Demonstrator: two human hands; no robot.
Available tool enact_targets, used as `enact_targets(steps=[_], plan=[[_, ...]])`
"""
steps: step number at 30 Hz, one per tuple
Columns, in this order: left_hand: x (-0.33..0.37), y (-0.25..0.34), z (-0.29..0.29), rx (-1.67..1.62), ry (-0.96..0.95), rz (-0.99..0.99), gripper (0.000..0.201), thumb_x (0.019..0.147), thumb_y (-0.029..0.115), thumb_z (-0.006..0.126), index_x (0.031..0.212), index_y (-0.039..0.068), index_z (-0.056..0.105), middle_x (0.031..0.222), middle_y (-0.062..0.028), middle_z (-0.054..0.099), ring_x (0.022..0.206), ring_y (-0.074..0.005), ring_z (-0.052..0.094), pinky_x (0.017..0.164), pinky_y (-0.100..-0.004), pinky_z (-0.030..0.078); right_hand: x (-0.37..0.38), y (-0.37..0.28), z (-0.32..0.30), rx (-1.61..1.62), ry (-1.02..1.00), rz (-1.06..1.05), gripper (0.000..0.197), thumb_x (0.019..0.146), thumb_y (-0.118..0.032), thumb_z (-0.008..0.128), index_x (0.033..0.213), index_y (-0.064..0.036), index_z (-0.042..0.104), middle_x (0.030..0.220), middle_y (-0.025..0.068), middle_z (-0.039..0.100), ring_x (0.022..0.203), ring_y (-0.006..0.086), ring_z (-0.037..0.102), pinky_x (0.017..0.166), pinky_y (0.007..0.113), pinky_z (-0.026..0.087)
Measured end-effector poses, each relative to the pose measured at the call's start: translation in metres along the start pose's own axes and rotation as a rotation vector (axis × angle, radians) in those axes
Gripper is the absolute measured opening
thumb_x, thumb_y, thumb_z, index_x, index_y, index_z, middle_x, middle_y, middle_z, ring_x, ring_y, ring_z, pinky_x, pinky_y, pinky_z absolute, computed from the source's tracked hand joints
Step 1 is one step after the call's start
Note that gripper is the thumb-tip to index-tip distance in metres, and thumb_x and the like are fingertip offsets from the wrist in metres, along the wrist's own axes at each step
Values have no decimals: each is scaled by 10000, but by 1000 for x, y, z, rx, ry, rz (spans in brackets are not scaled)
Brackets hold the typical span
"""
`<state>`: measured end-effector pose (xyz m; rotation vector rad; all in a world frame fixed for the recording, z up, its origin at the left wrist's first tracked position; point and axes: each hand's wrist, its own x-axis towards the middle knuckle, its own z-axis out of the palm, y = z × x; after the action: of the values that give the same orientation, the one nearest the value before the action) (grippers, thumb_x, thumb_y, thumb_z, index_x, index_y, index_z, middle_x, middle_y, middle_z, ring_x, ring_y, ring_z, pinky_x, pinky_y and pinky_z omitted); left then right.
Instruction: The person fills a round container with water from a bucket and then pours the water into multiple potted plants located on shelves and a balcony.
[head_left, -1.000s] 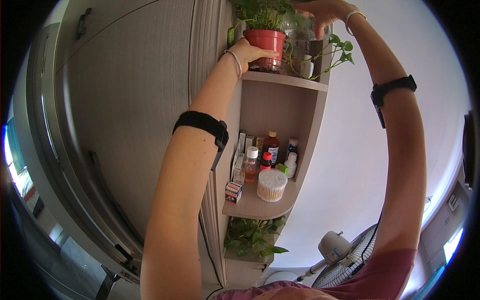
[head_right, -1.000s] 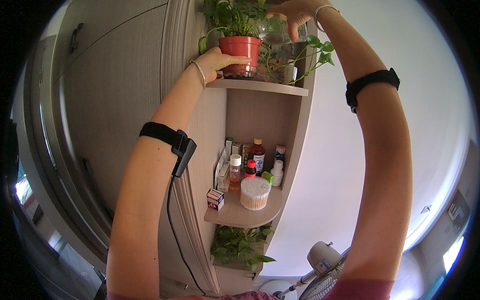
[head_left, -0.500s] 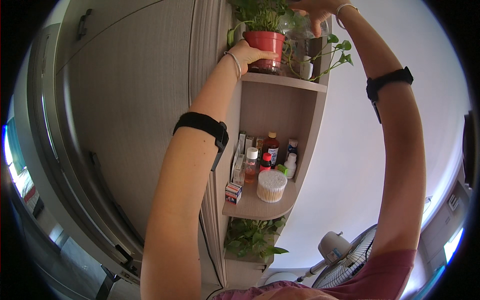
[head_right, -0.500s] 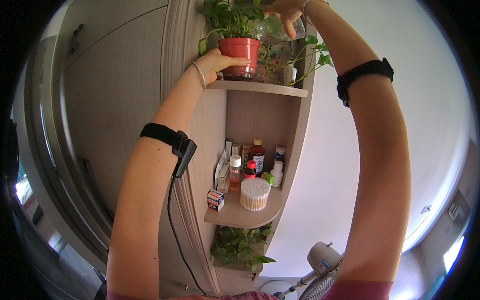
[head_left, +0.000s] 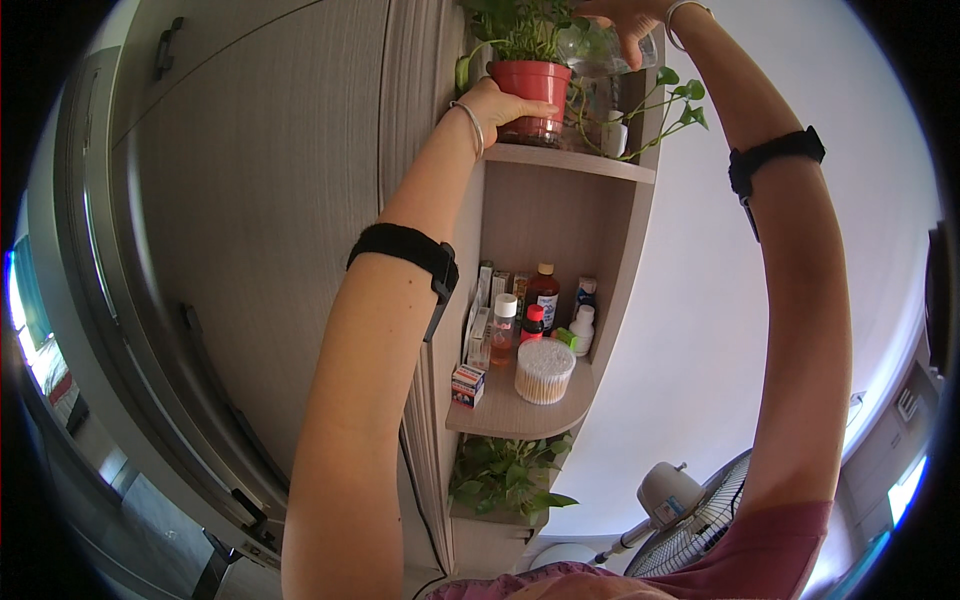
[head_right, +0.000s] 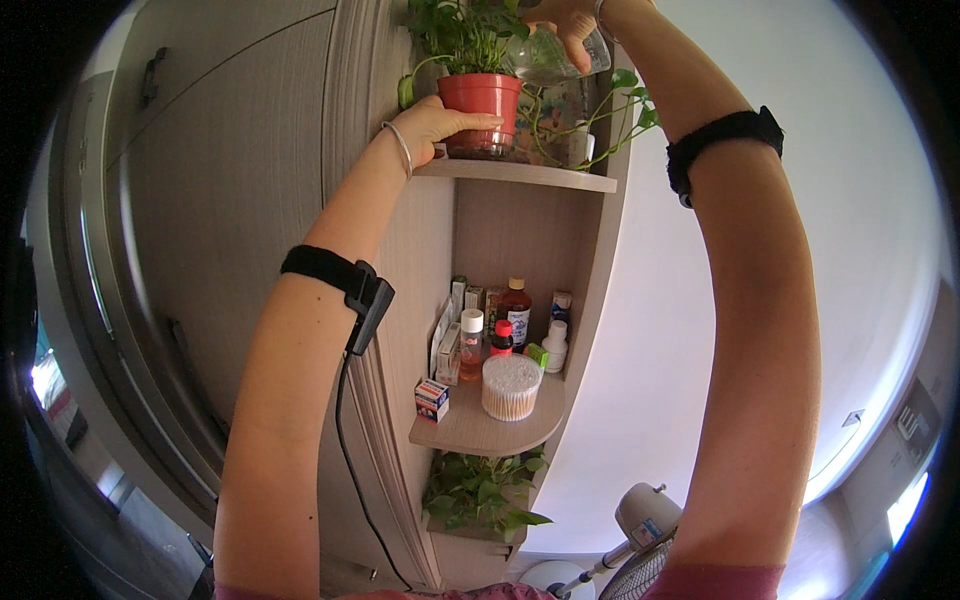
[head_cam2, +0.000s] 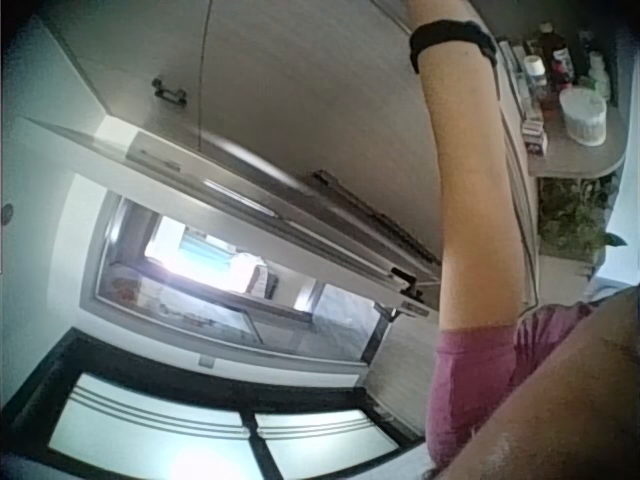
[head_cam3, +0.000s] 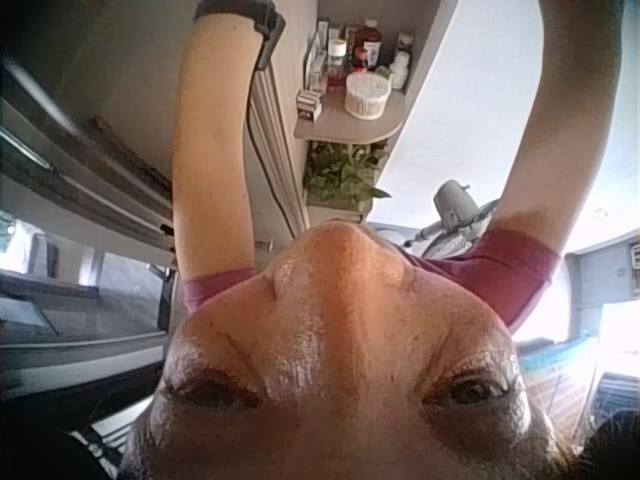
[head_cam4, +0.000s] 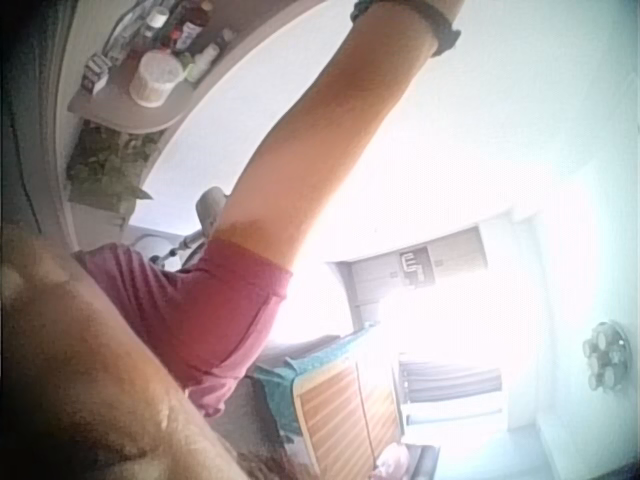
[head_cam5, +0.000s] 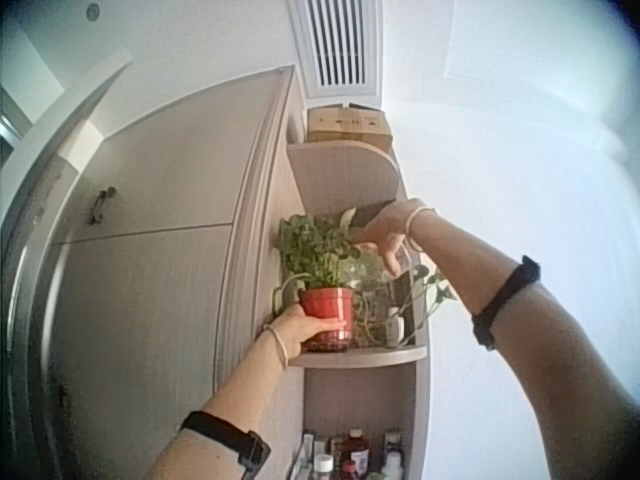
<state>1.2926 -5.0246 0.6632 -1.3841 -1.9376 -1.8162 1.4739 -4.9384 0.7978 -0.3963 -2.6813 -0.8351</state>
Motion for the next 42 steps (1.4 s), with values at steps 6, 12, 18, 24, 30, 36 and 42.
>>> enact_targets(steps=[6, 12, 18, 24, 30, 36, 42], plan=[[-5, 5, 2, 4, 2, 3, 612, 582, 307, 852, 1104, 137, 584, 1085, -62, 614, 1024, -210, 515, 838, -415, 320, 0, -2, 1, -60, 32, 23, 1056, 594, -114, 777, 1438, -224, 153, 1352, 160, 426, 1063, 341, 553, 808, 426, 522], [-8, 5, -1, 40, 28, -11, 602, 576, 318, 854, 1090, 145, 592, 1067, -47, 620, 1013, -199, 517, 818, -405, 324, -4, -14, -4, -88, 1, 77, 1001, 621, -104, 763, 1431, -242, 190, 1327, 149, 459, 1122, 317, 515, 815, 416, 509], [-5, 4, 0, 15, 5, -19, 582, 577, 315, 854, 1074, 150, 599, 1036, -34, 631, 980, -173, 531, 769, -372, 338, 21, 5, 0, -28, -70, 186, 844, 651, -116, 744, 1379, -241, 335, 1238, 86, 557, 1086, 276, 546, 828, 405, 474], [-5, 3, 0, 1, 14, -8, 566, 582, 302, 854, 1065, 148, 603, 1034, -38, 633, 974, -174, 534, 771, -376, 339, -3, -14, -4, -145, 51, 175, 811, 645, -117, 746, 1356, -236, 375, 1213, 72, 577, 1085, 271, 550, 831, 403, 469], [-9, 7, 2, 7, 21, -20, 614, 569, 297, 862, 1092, 128, 588, 1048, -60, 626, 997, -197, 528, 799, -390, 339, 2, -5, -5, -210, 1, 129, 545, 735, -272, 671, 1253, -232, 503, 1214, 68, 577, 1069, 260, 557, 831, 377, 469], [-4, 3, 1, 7, 60, -30, 636, 564, 289, 865, 1107, 122, 577, 1089, -74, 608, 1047, -223, 506, 837, -423, 333, 18, 1, -4, 22, 27, 342, 411, 828, -511, 499, 1080, -223, 652, 1206, 50, 584, 1023, 240, 580, 811, 330, 471], [-10, 6, -2, -8, -5, -30, 640, 569, 312, 859, 1116, 139, 575, 1111, -66, 604, 1062, -221, 492, 845, -437, 311, -2, -16, -3, -210, 66, 177, 527, 762, -354, 636, 1251, -206, 507, 1155, 59, 609, 1010, 248, 588, 800, 345, 477]])
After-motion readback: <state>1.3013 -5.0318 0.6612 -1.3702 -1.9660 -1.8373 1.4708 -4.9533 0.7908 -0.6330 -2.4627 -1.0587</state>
